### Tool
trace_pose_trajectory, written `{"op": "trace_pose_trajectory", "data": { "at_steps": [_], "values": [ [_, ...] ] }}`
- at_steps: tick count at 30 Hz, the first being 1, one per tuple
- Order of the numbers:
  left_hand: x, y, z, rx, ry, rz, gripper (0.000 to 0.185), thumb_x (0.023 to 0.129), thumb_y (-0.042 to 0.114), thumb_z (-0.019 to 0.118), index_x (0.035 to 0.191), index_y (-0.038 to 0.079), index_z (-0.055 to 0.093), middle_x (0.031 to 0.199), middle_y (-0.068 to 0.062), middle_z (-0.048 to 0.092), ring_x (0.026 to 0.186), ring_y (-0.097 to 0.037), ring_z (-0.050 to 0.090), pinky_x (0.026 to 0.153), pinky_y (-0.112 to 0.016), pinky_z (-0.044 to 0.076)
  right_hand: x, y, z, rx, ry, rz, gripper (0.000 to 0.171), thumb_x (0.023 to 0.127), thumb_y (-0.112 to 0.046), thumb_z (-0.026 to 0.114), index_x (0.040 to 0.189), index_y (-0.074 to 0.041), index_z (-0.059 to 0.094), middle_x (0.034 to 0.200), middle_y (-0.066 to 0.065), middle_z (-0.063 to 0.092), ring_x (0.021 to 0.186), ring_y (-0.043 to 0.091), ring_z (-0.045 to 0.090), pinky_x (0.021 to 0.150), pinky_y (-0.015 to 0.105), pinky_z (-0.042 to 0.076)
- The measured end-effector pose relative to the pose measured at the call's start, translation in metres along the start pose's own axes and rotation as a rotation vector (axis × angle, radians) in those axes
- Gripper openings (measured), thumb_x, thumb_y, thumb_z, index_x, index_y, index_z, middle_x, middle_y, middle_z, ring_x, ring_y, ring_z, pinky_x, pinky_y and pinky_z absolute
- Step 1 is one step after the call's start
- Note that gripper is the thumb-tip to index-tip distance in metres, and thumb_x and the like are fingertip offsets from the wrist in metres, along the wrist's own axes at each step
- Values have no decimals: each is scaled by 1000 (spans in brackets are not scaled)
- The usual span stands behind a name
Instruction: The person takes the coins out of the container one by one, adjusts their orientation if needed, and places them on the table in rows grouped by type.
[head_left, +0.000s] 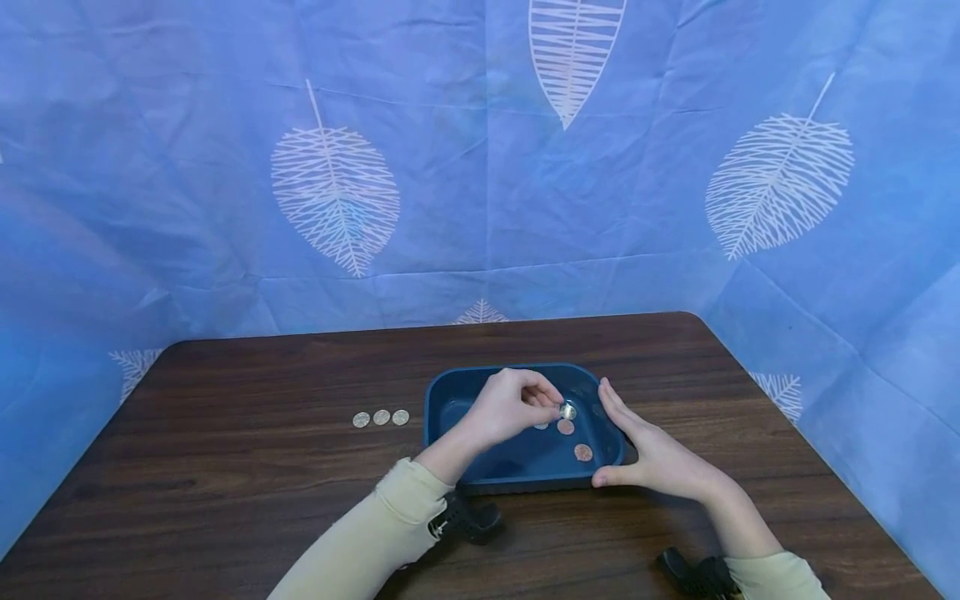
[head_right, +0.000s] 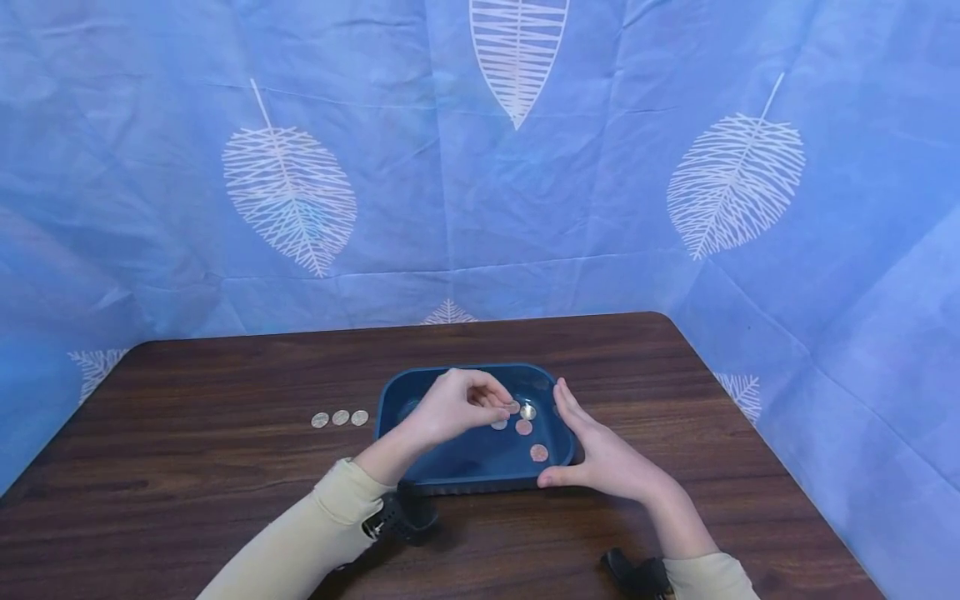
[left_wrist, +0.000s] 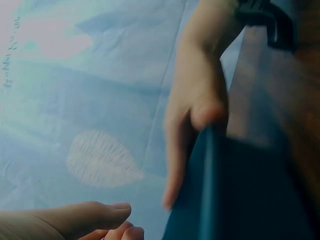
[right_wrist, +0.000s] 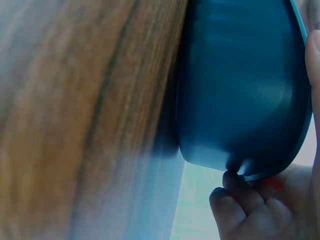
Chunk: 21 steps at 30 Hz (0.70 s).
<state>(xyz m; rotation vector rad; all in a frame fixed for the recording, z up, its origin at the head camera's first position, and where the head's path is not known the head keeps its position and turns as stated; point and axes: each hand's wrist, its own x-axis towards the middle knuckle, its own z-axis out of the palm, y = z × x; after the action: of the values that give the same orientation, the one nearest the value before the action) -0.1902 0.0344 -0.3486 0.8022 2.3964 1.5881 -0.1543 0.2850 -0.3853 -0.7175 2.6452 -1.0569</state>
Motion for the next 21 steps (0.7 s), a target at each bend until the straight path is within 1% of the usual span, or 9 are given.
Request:
{"op": "trace_pose_trajectory", "data": {
  "at_steps": [4,6,8,11,12,14,16,17,21],
  "values": [
    [7,0,23,-7,-21,-7,9,86,9,71,93,3,73,74,3,64,65,-7,58,62,-25,50,1,1,1,3,4,1,109,82,-30,76,154,-16,-5,158,10,-7,139,46,11,97,65,31],
    [10,-3,32,16,-6,-19,10,86,12,72,93,5,73,72,6,64,65,-4,57,84,-39,50,0,1,1,4,5,5,108,83,-31,75,154,-15,-5,158,10,-8,139,47,11,97,66,31],
    [12,-5,39,52,19,-35,8,86,12,72,91,6,73,71,7,63,66,-2,57,100,-60,33,0,1,2,14,5,11,108,83,-31,75,154,-14,-5,158,10,-8,139,46,10,97,66,31],
    [13,-9,47,111,53,-59,3,85,9,72,88,8,73,67,9,62,66,0,57,99,-75,7,-1,1,2,22,3,7,108,83,-30,75,154,-14,-5,158,10,-9,139,47,9,96,65,31],
    [13,-10,49,125,54,-62,2,85,7,72,87,8,73,67,9,62,65,0,57,101,-73,9,-1,1,2,20,3,2,109,82,-29,76,154,-14,-5,158,11,-9,139,48,9,96,66,32],
    [14,-12,52,149,50,-67,3,84,4,72,86,7,72,66,8,61,63,0,57,104,-64,20,-2,2,2,19,5,0,109,82,-28,76,154,-14,-5,158,11,-9,139,48,9,96,66,32],
    [14,-13,54,167,43,-69,4,83,3,72,85,6,71,66,7,61,62,0,56,101,-52,34,-2,2,2,15,5,-2,109,81,-27,77,154,-15,-4,158,12,-8,138,49,9,95,66,32],
    [14,-14,55,173,35,-73,4,83,2,72,85,6,71,67,7,61,62,-1,56,99,-48,38,-2,1,2,11,6,-6,109,81,-27,77,154,-15,-4,158,13,-8,138,50,10,95,66,33],
    [14,-14,57,117,-16,-110,7,83,-1,71,88,4,72,69,7,63,63,-1,58,100,-42,39,-2,0,1,10,6,-9,109,81,-27,77,154,-15,-3,158,13,-7,137,51,10,94,66,33]
  ]
}}
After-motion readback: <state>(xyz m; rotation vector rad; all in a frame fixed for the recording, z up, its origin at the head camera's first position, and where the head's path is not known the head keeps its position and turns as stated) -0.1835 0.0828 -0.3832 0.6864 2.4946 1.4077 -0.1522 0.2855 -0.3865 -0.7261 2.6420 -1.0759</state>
